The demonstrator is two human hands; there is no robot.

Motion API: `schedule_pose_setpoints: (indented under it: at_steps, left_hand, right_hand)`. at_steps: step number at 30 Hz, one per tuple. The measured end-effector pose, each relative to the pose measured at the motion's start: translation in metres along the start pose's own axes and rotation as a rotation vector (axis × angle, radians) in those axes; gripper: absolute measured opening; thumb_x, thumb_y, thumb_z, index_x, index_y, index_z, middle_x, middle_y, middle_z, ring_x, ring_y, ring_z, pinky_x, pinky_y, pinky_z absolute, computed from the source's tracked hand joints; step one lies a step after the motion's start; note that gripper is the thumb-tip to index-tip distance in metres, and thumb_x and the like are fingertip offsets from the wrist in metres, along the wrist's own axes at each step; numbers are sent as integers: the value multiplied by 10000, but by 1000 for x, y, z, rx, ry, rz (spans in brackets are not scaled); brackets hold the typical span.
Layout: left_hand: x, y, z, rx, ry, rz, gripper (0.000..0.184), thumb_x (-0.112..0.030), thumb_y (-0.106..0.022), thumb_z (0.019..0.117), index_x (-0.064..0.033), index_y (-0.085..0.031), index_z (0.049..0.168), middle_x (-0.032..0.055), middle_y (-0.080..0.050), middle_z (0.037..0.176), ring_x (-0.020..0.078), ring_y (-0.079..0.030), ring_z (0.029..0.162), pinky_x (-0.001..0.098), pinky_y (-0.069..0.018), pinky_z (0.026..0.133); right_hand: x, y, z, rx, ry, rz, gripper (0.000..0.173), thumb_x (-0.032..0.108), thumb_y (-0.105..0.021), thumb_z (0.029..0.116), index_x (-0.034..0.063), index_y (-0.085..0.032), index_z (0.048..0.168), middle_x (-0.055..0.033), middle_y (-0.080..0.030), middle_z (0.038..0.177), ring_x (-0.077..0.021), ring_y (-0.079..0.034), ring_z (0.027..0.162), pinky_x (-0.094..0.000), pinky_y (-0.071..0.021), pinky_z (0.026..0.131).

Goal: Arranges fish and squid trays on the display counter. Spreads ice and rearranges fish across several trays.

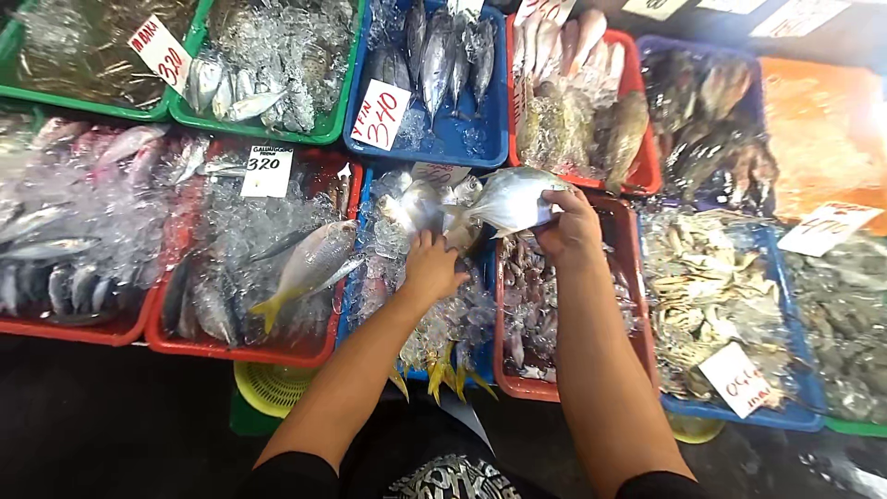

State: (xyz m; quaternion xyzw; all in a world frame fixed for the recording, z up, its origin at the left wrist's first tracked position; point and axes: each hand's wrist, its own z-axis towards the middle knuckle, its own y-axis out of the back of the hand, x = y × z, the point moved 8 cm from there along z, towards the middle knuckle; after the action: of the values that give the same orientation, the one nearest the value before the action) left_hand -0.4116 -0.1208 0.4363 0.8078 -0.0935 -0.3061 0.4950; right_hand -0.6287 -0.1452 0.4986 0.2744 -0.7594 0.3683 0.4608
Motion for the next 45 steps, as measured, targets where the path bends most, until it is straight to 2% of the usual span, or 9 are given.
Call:
schedule_pose_setpoints:
  at_steps: [5,9,15,21,24,26,29,37,45]
  left_hand:
    - [-10,-13,-30,33,-1,-56,605,-543,-470,1038,-58,-617,1369,183,-607,1407,361,-482,1404,567,-273,1224]
    - [-23,-25,-56,20,11,-70,590,-514,-380,1082,-89,-560,1449,173,-567,1453,365,-478,1408,571,-354,1177]
    - [-15,-15,-94,-70,-91,-164,539,-455,-548,1025,-155,-551,1473,70,-538,1513,281,-396,1484,471,-349,1216]
    - [-1,-12,-113,-151,-73,-122,500,-367,-605,1020,-155,-564,1472,65,-496,1558,277,-365,1506,497,-335,1223]
    - [11,5,-135,-239,62,-171,599,-482,-651,968,-183,-553,1478,127,-435,1587,370,-370,1480,581,-403,1147]
    - [22,11,-163,-248,195,-192,828,-578,-775,827,-202,-511,1515,222,-414,1569,466,-429,1401,632,-465,1051]
    - [37,2,-193,-62,431,-136,1328,-578,-957,575,-228,-255,1647,355,-295,1577,548,-520,1270,610,-552,910]
    - [16,-39,-151,126,549,-239,1348,-350,-926,731,-278,43,1665,356,-215,1557,429,-667,1030,498,-605,838]
    - [0,-40,-128,-5,565,-450,1331,-48,-860,656,-375,-48,1658,323,-188,1569,371,-689,870,508,-619,713]
  right_hand:
    - [-21,-30,13,383,-162,-208,427,74,-615,840,106,-582,1264,-75,-701,1027,-186,-694,892,-428,-610,775]
    - [-51,-61,25,455,-255,-440,438,11,-647,900,47,-561,1328,-135,-707,1055,-229,-700,883,-447,-609,786]
    - [-65,-93,50,457,166,-1222,667,174,-887,743,0,-592,1316,-232,-686,1180,-374,-666,1103,-607,-517,995]
    - [-44,-73,5,284,362,-1338,551,212,-767,868,-4,-595,1346,-228,-656,1256,-375,-645,1150,-561,-510,1015]
    - [-33,-39,-50,402,329,-1329,479,306,-698,944,22,-615,1321,-188,-693,1157,-333,-688,1031,-571,-563,919]
    - [-47,-6,-98,564,198,-1384,726,432,-832,828,72,-559,1396,-177,-682,1200,-343,-688,1039,-583,-580,875]
    - [-69,11,-144,690,128,-1642,1327,511,-1002,484,205,-342,1593,-241,-528,1425,-486,-514,1274,-678,-478,985]
    - [-111,-15,-153,691,248,-1974,1340,158,-944,552,434,-198,1630,-273,-517,1388,-527,-499,1241,-637,-519,865]
    - [-114,-31,-148,858,81,-1623,1266,107,-962,506,300,-339,1592,-245,-454,1400,-424,-617,1080,-597,-579,784]
